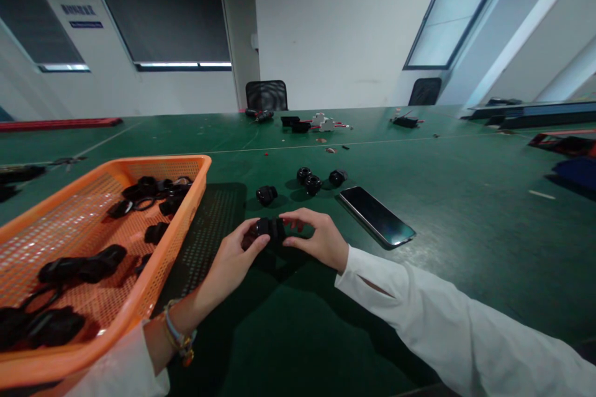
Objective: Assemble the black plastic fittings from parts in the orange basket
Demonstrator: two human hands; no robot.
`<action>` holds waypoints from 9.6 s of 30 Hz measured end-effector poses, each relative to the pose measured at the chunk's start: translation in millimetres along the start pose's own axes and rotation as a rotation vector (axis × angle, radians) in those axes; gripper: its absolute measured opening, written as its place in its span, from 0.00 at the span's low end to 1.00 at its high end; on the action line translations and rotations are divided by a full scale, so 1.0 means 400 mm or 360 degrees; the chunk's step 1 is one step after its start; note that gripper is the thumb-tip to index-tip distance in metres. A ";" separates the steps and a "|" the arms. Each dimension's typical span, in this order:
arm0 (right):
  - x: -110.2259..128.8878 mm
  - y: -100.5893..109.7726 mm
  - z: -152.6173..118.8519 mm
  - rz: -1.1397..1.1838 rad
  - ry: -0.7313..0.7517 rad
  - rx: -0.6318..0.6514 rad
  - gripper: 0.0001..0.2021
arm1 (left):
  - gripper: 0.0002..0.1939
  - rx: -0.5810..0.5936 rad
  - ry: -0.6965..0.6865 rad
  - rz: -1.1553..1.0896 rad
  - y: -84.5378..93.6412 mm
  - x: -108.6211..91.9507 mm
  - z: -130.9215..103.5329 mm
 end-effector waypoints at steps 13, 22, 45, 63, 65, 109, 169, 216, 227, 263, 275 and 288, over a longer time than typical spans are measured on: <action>0.006 0.002 -0.003 -0.0012 0.0048 -0.0080 0.17 | 0.22 0.0001 -0.0010 0.0002 -0.001 0.001 0.004; 0.007 0.000 -0.002 -0.0019 0.0071 -0.0082 0.17 | 0.22 -0.0002 0.0003 0.0021 0.000 -0.005 0.003; -0.006 -0.002 0.001 0.0008 0.0048 -0.0023 0.17 | 0.23 -0.0011 0.0031 0.0035 0.001 -0.004 0.003; -0.001 0.001 0.001 0.0029 0.0019 0.0050 0.17 | 0.21 -0.0004 -0.0029 0.0005 0.000 0.007 0.003; -0.002 0.001 0.002 0.0034 0.0012 0.0026 0.16 | 0.21 0.0002 -0.0020 0.0008 0.000 0.004 0.003; -0.009 -0.002 0.003 0.0048 0.0009 -0.0034 0.17 | 0.22 -0.0004 -0.0028 0.0079 0.001 0.001 0.003; -0.010 -0.006 0.003 0.0048 0.0058 -0.0017 0.17 | 0.21 -0.0003 -0.0029 0.0018 0.001 0.009 0.003; 0.000 -0.005 0.002 -0.0001 0.0039 0.0009 0.16 | 0.22 -0.0005 -0.0004 0.0022 0.002 -0.001 0.002; -0.007 -0.005 0.003 0.0017 0.0098 0.0011 0.18 | 0.20 -0.0027 -0.0039 0.0054 0.002 0.004 0.001; 0.001 -0.003 -0.001 -0.0026 0.0085 -0.0027 0.16 | 0.22 0.0004 -0.0038 0.0071 0.003 0.008 0.002; 0.002 -0.003 0.002 -0.0035 0.0058 -0.0014 0.16 | 0.22 0.0017 -0.0031 0.0068 0.001 0.011 0.000; -0.012 -0.003 0.006 0.0141 0.0010 0.0047 0.17 | 0.23 0.0011 0.0052 0.0003 -0.002 0.001 0.000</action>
Point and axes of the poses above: each hand's wrist, its own z-axis towards the middle knuckle, its own y-axis out of the back of the hand, x = y × z, the point moved 3 cm from there along z, towards the middle knuckle, and after that the axes turned 10 degrees about -y, right-handed, at the moved point
